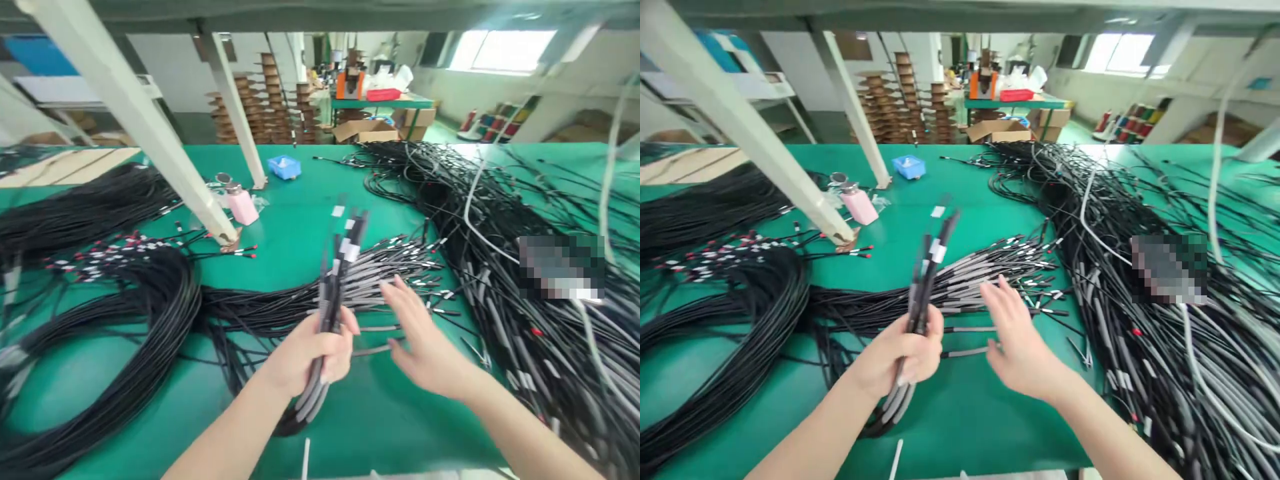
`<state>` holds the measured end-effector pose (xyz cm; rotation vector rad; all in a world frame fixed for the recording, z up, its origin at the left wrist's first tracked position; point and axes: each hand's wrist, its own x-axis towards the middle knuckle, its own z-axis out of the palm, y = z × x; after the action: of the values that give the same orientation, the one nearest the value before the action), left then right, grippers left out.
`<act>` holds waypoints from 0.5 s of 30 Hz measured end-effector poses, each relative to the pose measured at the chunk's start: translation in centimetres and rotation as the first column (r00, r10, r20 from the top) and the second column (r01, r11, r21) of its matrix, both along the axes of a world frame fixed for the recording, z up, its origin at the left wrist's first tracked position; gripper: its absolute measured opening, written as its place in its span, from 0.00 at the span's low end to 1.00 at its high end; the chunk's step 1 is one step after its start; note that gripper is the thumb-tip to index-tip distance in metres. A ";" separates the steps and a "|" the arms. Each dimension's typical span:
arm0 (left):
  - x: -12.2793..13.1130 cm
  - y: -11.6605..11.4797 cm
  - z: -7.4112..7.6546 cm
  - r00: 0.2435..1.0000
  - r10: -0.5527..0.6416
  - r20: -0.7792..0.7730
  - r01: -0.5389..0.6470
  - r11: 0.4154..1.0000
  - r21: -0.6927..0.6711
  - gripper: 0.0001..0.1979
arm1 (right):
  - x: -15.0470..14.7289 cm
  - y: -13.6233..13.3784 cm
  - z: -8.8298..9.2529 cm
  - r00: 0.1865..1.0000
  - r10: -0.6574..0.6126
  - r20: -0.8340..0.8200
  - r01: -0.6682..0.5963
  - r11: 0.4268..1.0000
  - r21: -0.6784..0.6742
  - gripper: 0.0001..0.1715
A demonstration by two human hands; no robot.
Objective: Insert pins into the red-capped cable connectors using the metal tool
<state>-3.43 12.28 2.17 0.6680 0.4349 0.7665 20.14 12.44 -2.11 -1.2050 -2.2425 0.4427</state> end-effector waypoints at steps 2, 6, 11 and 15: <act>-0.3 0.2 0.0 0.996 0.064 0.065 -0.065 0.998 0.000 0.04 | -1.1 0.8 -0.8 0.940 0.042 0.339 -0.075 0.994 0.085 0.53; -0.9 0.4 -0.1 0.992 0.018 0.125 -0.022 0.999 0.028 0.04 | -2.5 3.1 -0.4 0.820 -0.032 0.572 -0.030 0.995 0.098 0.51; -1.6 0.5 -0.2 0.992 -0.030 0.118 0.031 0.999 -0.006 0.09 | -1.3 2.8 1.7 0.773 0.229 0.591 -0.177 0.973 -0.146 0.61; -1.4 0.6 -0.4 0.994 -0.053 0.096 0.060 0.995 -0.075 0.09 | -0.6 2.4 0.4 0.787 0.052 0.614 -0.121 0.990 0.071 0.48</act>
<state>-4.81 12.88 1.74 0.5666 0.3565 0.7208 19.55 14.82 -1.75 -1.3237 -2.8333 -0.0667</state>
